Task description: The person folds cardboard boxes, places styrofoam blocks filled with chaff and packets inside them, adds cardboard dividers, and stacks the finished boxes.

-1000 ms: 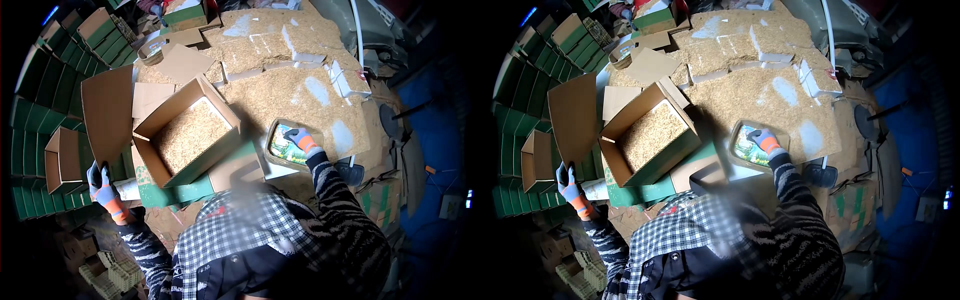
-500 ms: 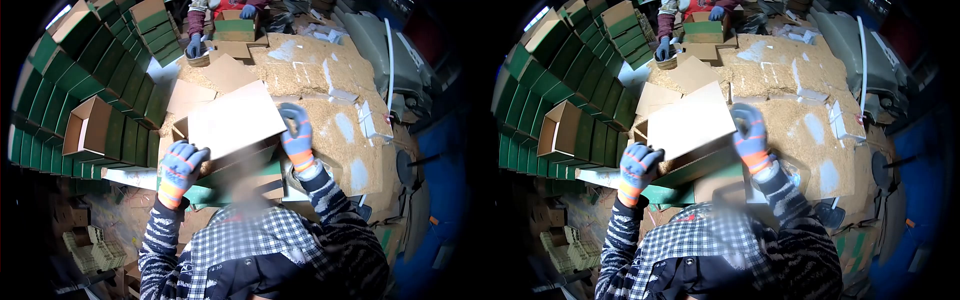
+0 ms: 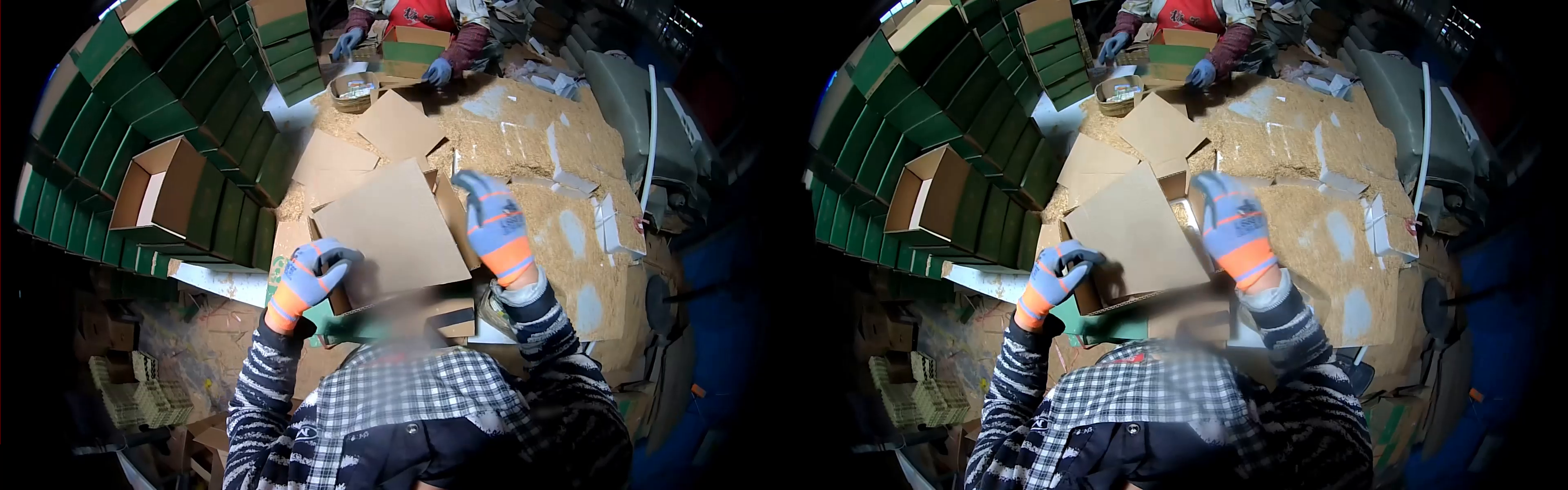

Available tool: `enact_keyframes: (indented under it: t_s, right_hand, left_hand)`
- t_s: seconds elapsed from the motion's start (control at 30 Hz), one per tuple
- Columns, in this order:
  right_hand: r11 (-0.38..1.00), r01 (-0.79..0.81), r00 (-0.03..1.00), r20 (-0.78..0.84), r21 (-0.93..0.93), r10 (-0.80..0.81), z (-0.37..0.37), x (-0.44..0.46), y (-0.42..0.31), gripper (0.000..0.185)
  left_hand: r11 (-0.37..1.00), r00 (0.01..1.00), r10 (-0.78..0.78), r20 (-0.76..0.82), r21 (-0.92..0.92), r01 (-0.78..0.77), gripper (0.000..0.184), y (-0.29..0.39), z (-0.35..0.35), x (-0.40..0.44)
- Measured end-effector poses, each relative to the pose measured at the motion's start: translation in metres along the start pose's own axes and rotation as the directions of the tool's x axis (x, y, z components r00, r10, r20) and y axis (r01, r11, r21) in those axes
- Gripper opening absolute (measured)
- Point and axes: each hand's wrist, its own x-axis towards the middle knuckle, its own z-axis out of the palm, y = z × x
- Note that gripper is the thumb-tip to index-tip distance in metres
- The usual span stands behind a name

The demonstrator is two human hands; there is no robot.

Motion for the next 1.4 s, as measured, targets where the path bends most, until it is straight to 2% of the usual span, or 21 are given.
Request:
enact_keyframes:
  t_s: [0.13, 0.23, 0.33, 0.4, 0.43, 0.47, 0.57, 0.6, 0.67, 0.7, 0.73, 0.8, 0.87, 0.93, 1.0, 1.13, 1.17, 1.2, 1.27, 1.3, 1.4]
  right_hand:
    - [0.948, 0.274, 0.956, 0.064, 0.164, -0.288, -0.020, 0.027, -0.016, 0.032]
    - [0.946, 0.322, 0.790, 0.560, -0.035, -0.249, 0.020, 0.015, -0.028, 0.032]
    - [0.955, 0.294, 0.605, 0.768, 0.033, -0.213, 0.085, -0.020, 0.020, 0.032]
    - [0.939, 0.338, 0.519, 0.818, 0.067, -0.246, 0.070, -0.012, 0.011, 0.039]
    - [0.928, 0.361, 0.472, 0.841, 0.089, -0.264, 0.061, -0.005, 0.006, 0.043]
    - [0.957, 0.162, 0.626, 0.725, 0.239, -0.287, 0.054, -0.002, 0.008, 0.048]
    - [0.725, -0.241, 0.938, 0.347, 0.645, 0.003, 0.027, -0.002, 0.030, 0.058]
    - [0.620, -0.331, 0.931, 0.353, 0.711, 0.092, 0.027, -0.007, 0.046, 0.059]
    - [0.337, -0.501, 0.865, 0.475, 0.797, 0.163, 0.048, -0.033, 0.092, 0.062]
    - [0.170, -0.593, 0.806, 0.580, 0.787, 0.123, 0.066, -0.047, 0.112, 0.064]
    - [0.439, -0.605, 0.745, 0.667, 0.665, 0.015, 0.075, -0.056, 0.114, 0.064]
    - [0.441, -0.801, 0.473, 0.879, 0.405, 0.052, 0.095, -0.060, 0.091, 0.075]
    - [0.599, -0.714, 0.559, 0.809, 0.361, 0.180, 0.117, -0.071, 0.088, 0.085]
    - [0.626, -0.659, 0.666, 0.711, 0.418, 0.227, 0.119, -0.077, 0.077, 0.088]
    - [0.511, -0.610, 0.772, 0.599, 0.605, 0.213, 0.096, -0.073, 0.043, 0.085]
    - [0.244, -0.610, 0.790, 0.552, 0.754, 0.268, 0.084, -0.037, -0.012, 0.074]
    - [0.645, -0.268, 0.948, 0.313, 0.715, 0.047, 0.086, -0.027, -0.006, 0.069]
    - [0.606, -0.280, 0.953, 0.292, 0.745, 0.081, 0.077, -0.005, -0.037, 0.064]
    - [0.522, -0.289, 0.957, 0.248, 0.803, 0.148, 0.061, 0.039, -0.098, 0.054]
    - [0.422, -0.338, 0.941, 0.283, 0.841, 0.187, 0.070, 0.052, -0.111, 0.054]
    - [-0.067, -0.344, 0.888, 0.348, 0.937, 0.301, 0.088, 0.100, -0.185, 0.056]
  left_hand:
    - [0.809, 0.921, 0.351, -0.170, 0.551, -0.207, 0.039, 0.023, 0.009, 0.022]
    - [0.683, 0.944, 0.318, 0.086, 0.670, -0.291, 0.045, -0.005, 0.037, 0.037]
    - [0.566, 0.954, 0.090, 0.285, 0.773, -0.284, 0.053, -0.047, 0.059, 0.037]
    - [0.789, 0.934, -0.048, 0.354, 0.587, -0.182, 0.049, -0.025, 0.039, 0.040]
    - [0.888, 0.974, 0.130, 0.184, 0.415, -0.197, 0.047, -0.020, 0.031, 0.036]
    - [0.941, 0.965, 0.262, -0.026, 0.229, -0.250, 0.046, -0.020, 0.024, 0.030]
    - [0.933, 0.842, -0.059, -0.536, -0.330, -0.145, 0.053, -0.029, -0.004, 0.000]
    - [0.785, 0.808, -0.249, -0.534, -0.599, -0.154, 0.056, -0.053, -0.005, -0.010]
    - [0.729, 0.843, -0.465, -0.270, -0.657, 0.192, 0.062, -0.093, 0.009, -0.031]
    - [0.518, 0.811, -0.577, -0.098, -0.811, 0.271, 0.060, -0.107, 0.028, -0.040]
    - [0.582, 0.829, -0.552, -0.091, -0.754, 0.304, 0.060, -0.104, 0.043, -0.033]
    - [0.700, 0.862, -0.501, -0.078, -0.622, 0.351, 0.062, -0.096, 0.072, -0.020]
    - [0.800, 0.761, -0.539, -0.361, -0.501, 0.330, 0.070, -0.087, 0.106, -0.009]
    - [0.801, 0.785, -0.520, -0.337, -0.510, 0.313, 0.081, -0.121, 0.115, -0.016]
    - [0.529, 0.661, -0.741, -0.116, -0.706, 0.470, 0.073, -0.112, 0.100, -0.021]
    - [0.708, 0.920, -0.275, -0.279, -0.706, -0.003, 0.055, -0.141, 0.051, -0.037]
    - [0.644, 0.897, -0.205, -0.392, -0.744, -0.177, 0.057, -0.108, 0.010, -0.035]
    - [0.539, 0.852, -0.176, -0.494, -0.772, -0.336, 0.058, -0.081, -0.028, -0.039]
    - [0.738, 0.618, 0.017, -0.786, -0.407, -0.538, 0.060, -0.054, -0.103, -0.058]
    - [0.895, 0.427, 0.163, -0.889, -0.049, -0.443, 0.052, -0.060, -0.145, -0.072]
    - [0.952, -0.129, 0.081, -0.988, 0.115, -0.284, 0.051, -0.102, -0.254, -0.109]
